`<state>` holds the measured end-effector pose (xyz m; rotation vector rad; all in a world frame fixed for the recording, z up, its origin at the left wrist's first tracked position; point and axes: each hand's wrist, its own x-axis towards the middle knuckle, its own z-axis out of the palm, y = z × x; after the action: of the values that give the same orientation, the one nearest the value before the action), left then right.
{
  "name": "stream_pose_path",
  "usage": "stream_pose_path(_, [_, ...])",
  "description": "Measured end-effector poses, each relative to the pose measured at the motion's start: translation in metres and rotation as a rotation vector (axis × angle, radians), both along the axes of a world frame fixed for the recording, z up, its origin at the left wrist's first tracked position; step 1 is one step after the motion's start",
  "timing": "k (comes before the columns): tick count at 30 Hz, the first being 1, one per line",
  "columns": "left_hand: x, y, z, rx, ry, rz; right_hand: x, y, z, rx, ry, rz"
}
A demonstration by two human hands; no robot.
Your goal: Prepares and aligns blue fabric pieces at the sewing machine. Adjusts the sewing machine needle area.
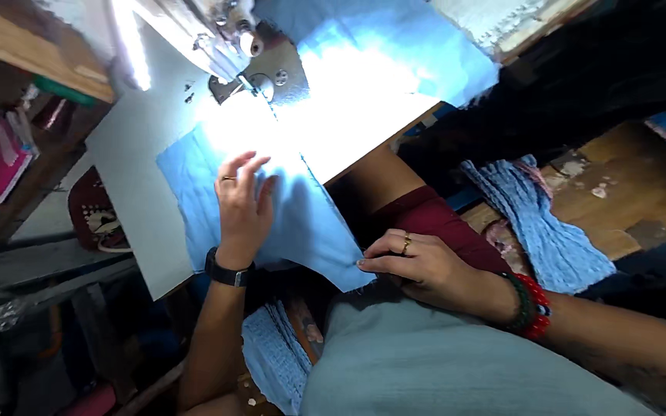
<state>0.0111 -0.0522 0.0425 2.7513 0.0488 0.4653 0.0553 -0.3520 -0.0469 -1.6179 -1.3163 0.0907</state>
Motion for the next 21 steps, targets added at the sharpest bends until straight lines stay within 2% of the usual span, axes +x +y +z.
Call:
stream_pose_path(3, [-0.035, 0.030, 0.006, -0.089, -0.067, 0.498, 0.001, 0.003, 0.000, 0.001, 0.003, 0.002])
stream_pose_path(5, [-0.057, 0.049, -0.003, -0.080, 0.016, 0.834, 0.002, 0.005, 0.000, 0.005, -0.003, 0.010])
stream_pose_path(7, [-0.072, 0.064, -0.021, -0.044, 0.093, 0.991, 0.003, 0.006, 0.001, 0.006, -0.022, 0.019])
stream_pose_path(16, [-0.073, 0.075, -0.017, -0.077, 0.113, 1.017, 0.004, 0.003, 0.009, 0.018, -0.091, 0.021])
stream_pose_path(21, [-0.074, 0.080, -0.011, -0.009, 0.172, 0.977, 0.003, 0.006, 0.007, -0.022, -0.133, 0.022])
